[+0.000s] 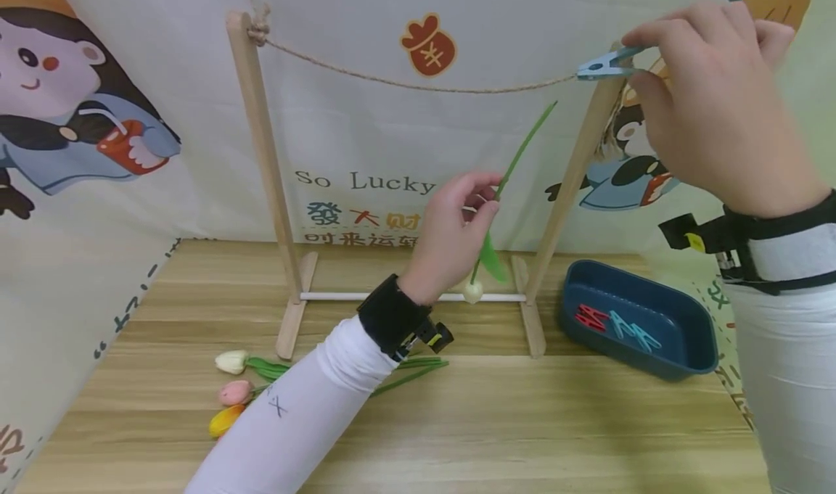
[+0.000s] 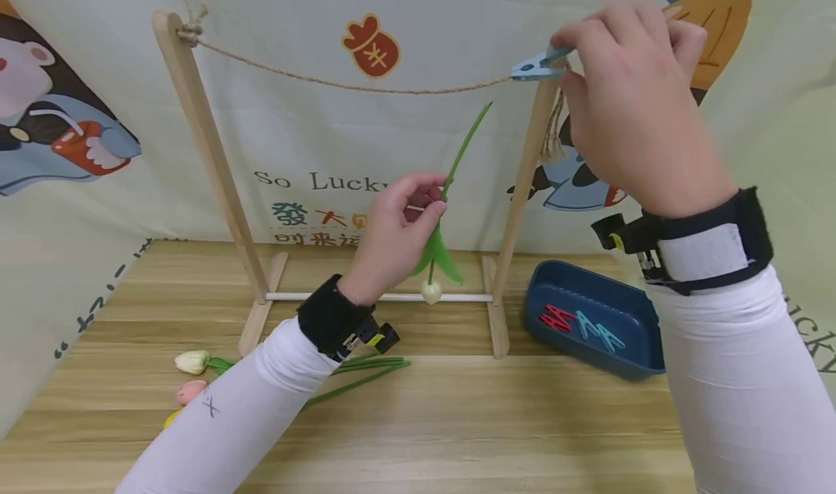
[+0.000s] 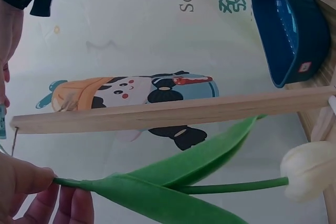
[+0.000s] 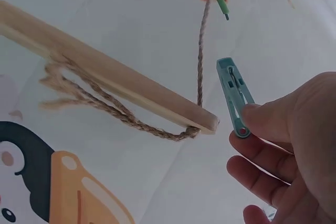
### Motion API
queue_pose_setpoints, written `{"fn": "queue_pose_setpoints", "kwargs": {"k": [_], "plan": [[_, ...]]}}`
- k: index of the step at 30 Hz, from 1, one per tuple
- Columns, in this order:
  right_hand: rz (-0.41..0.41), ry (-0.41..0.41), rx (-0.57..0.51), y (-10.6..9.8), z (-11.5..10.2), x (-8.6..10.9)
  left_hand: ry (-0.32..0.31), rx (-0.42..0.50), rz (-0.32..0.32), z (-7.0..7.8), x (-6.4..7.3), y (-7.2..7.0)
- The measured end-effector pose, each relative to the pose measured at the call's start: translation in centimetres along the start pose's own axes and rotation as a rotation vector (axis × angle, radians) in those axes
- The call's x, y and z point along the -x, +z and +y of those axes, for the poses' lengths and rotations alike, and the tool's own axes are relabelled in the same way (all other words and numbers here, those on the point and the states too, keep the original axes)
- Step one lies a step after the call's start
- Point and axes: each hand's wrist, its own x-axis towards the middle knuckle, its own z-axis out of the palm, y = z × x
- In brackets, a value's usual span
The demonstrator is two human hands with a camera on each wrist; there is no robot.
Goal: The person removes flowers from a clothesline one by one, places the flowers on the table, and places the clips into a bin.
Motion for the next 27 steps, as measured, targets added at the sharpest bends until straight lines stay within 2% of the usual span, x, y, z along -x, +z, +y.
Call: {"fn": "queue_pose_setpoints", "kwargs": {"k": [7, 13, 20, 27], "plan": [[0.03, 0.009, -0.05, 0.4, 0.1, 3.6, 0.076, -0.123, -0.015, 0.6, 3.0, -1.8], [-0.003, 0.059, -0.077, 1.6, 0.7, 7.1, 0.11, -0.218, -0.025, 0.9, 5.9, -3.8], [-0.161, 0.173, -0.128, 5.0, 2.8, 11.3, 0.157, -0.306, -0.095, 1.0, 9.1, -5.9], [-0.335, 0.27, -0.186, 9.0, 5.4, 15.1, 0.176, -0.509, -0.178, 1.1, 12.2, -7.5]]}}
